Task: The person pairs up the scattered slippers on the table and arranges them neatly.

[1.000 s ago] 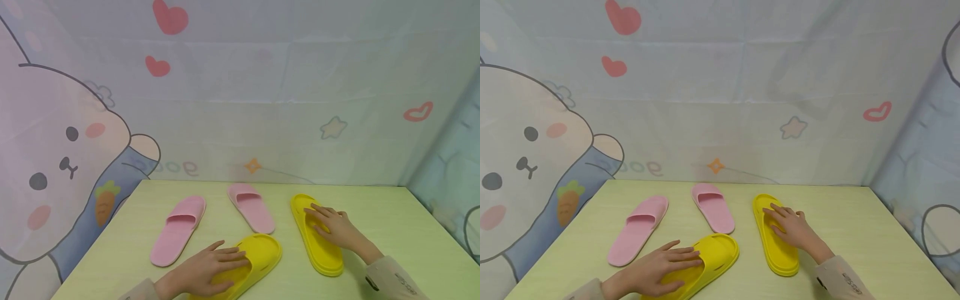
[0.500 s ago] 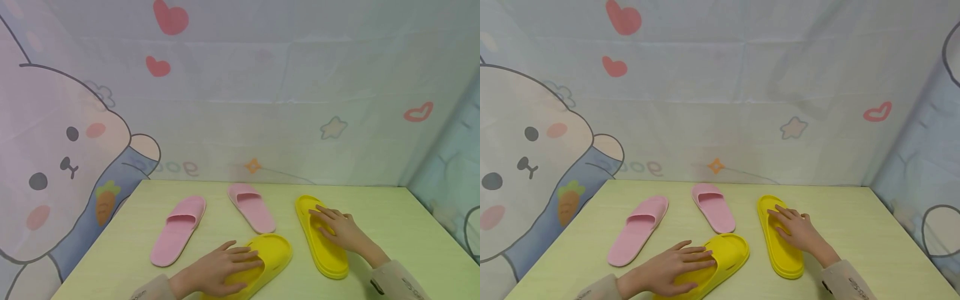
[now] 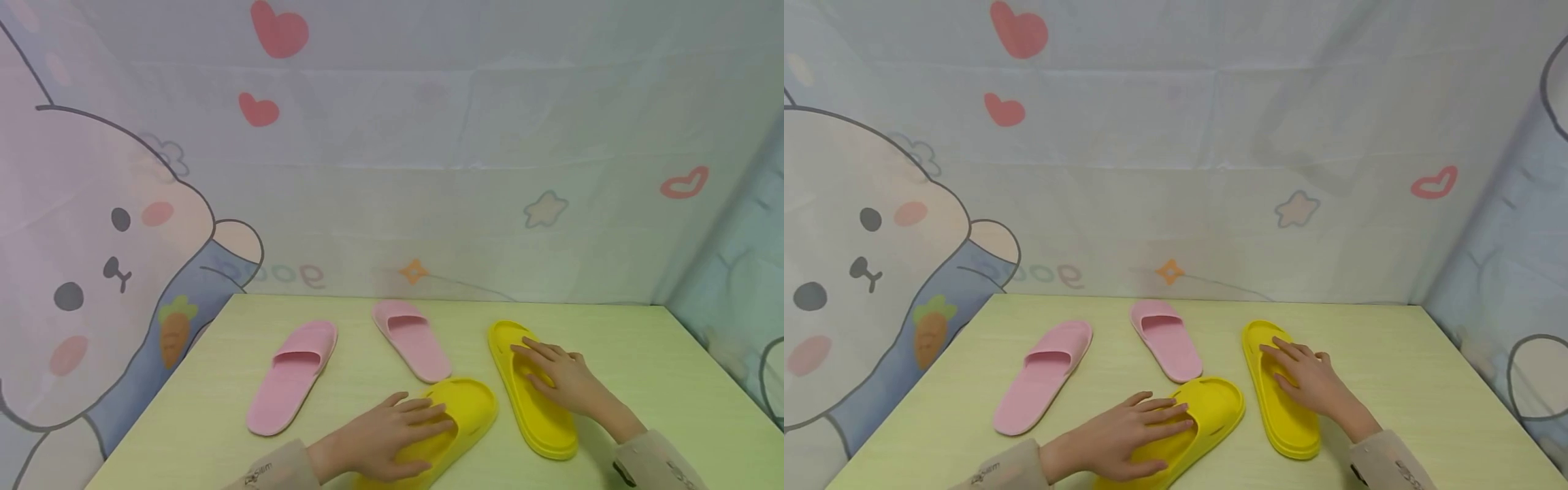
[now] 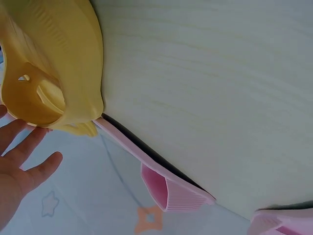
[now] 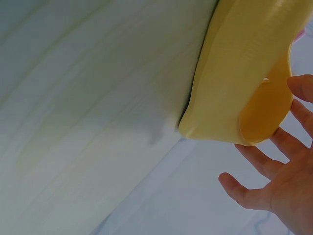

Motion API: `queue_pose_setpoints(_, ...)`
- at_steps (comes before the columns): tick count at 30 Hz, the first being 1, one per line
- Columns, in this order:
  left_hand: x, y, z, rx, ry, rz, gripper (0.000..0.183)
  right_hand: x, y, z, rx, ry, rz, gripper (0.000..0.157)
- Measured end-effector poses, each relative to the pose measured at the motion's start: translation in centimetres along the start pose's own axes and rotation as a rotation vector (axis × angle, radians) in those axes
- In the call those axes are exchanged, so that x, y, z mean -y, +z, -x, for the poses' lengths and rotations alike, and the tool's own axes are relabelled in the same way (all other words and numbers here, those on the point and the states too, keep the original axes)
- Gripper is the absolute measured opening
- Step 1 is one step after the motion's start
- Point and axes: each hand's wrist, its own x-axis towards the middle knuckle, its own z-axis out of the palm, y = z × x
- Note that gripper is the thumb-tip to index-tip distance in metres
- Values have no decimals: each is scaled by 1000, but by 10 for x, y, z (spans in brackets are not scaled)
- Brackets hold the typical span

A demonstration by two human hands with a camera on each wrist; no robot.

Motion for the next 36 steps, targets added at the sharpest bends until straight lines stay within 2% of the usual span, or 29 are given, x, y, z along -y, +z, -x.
queue_pose_setpoints(5, -2, 2, -15, 32, -22, -11, 53, -3, 0, 3, -2, 6, -4, 49)
queue_pose_setpoints(10, -4, 2, -29, 91, -68, -20, 54, -4, -2, 5, -1, 6, 0, 49)
queue_pose_setpoints(16, -5, 2, -42, 150, -127, 26, 56, -6, -5, 7, 1, 14, -2, 48)
queue_pose_setpoints(20, -6, 4, -50, 162, -158, 75, 56, -7, -7, 8, 17, 23, -5, 48)
queue_pose_setpoints(26, -9, 6, -63, 169, -192, 95, 57, -11, -11, 11, 30, 53, 4, 47)
queue_pose_setpoints(36, -15, 6, -85, 227, -286, 164, 59, -17, -14, 16, 37, 88, -5, 47)
